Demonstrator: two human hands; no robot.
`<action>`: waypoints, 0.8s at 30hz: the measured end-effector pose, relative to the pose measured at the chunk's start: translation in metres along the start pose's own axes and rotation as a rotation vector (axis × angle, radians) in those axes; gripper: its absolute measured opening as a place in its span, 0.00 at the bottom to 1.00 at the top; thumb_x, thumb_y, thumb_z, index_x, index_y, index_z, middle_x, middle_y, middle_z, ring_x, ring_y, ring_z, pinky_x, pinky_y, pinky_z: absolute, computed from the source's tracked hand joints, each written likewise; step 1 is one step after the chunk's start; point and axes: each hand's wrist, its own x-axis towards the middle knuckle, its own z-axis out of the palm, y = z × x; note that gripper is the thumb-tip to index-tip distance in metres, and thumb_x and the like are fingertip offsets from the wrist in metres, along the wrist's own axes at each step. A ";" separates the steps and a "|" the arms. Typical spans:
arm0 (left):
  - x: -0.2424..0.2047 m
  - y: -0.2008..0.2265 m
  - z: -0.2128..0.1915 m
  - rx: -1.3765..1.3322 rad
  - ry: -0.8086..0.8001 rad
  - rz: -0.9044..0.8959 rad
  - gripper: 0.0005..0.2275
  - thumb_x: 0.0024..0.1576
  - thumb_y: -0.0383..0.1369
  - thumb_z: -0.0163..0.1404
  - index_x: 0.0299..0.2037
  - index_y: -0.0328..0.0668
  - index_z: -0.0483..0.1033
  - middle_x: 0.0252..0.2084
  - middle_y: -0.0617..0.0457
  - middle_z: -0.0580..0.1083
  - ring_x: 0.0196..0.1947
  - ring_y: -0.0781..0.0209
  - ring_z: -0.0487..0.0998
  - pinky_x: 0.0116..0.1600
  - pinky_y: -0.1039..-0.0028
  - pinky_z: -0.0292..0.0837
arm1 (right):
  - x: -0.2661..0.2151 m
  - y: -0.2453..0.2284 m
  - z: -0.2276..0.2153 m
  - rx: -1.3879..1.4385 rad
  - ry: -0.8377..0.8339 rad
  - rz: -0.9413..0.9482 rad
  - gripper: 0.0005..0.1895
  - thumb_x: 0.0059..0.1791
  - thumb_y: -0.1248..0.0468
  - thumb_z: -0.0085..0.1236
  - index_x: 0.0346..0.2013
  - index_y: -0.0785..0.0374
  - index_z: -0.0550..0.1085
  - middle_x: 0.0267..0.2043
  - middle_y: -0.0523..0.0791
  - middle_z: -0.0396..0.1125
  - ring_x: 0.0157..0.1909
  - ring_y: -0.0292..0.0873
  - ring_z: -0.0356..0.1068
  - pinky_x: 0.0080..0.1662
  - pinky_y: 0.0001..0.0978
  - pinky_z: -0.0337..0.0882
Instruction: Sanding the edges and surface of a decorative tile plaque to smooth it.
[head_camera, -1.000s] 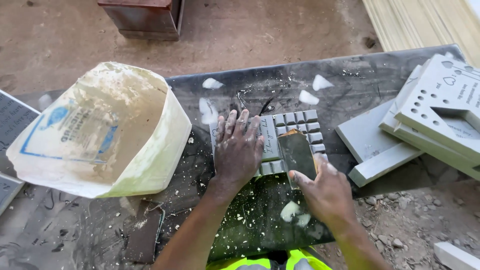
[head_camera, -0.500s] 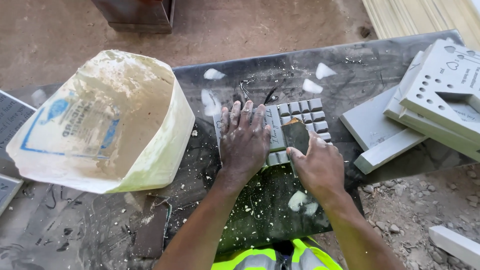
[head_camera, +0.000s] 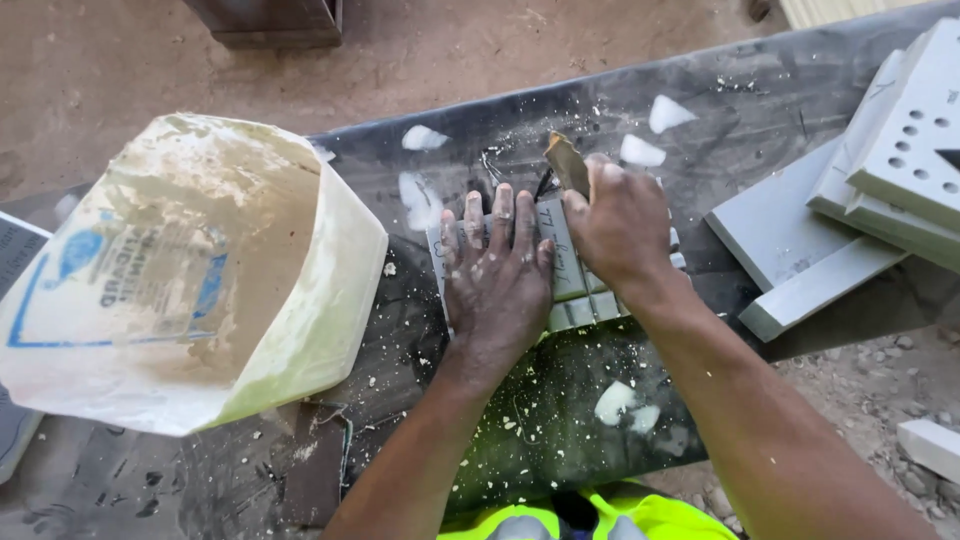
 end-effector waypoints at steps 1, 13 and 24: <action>-0.001 0.003 -0.005 0.004 -0.009 0.000 0.27 0.68 0.48 0.28 0.77 0.50 0.50 0.79 0.45 0.49 0.78 0.42 0.42 0.76 0.45 0.22 | -0.026 -0.004 -0.010 0.005 -0.006 0.005 0.26 0.50 0.47 0.56 0.53 0.63 0.76 0.40 0.57 0.76 0.45 0.66 0.76 0.46 0.61 0.73; 0.008 0.003 -0.003 0.053 -0.043 -0.027 0.28 0.67 0.52 0.22 0.76 0.55 0.50 0.79 0.51 0.49 0.78 0.46 0.42 0.76 0.46 0.22 | -0.010 -0.016 -0.021 0.059 -0.091 0.058 0.22 0.53 0.50 0.53 0.51 0.64 0.75 0.31 0.50 0.75 0.31 0.52 0.73 0.33 0.44 0.70; 0.006 0.006 -0.020 0.076 -0.057 -0.008 0.28 0.67 0.52 0.20 0.75 0.54 0.52 0.79 0.53 0.48 0.79 0.46 0.41 0.75 0.44 0.20 | -0.071 -0.011 -0.027 -0.036 -0.047 0.106 0.25 0.52 0.42 0.53 0.45 0.61 0.77 0.34 0.56 0.75 0.37 0.63 0.77 0.45 0.57 0.75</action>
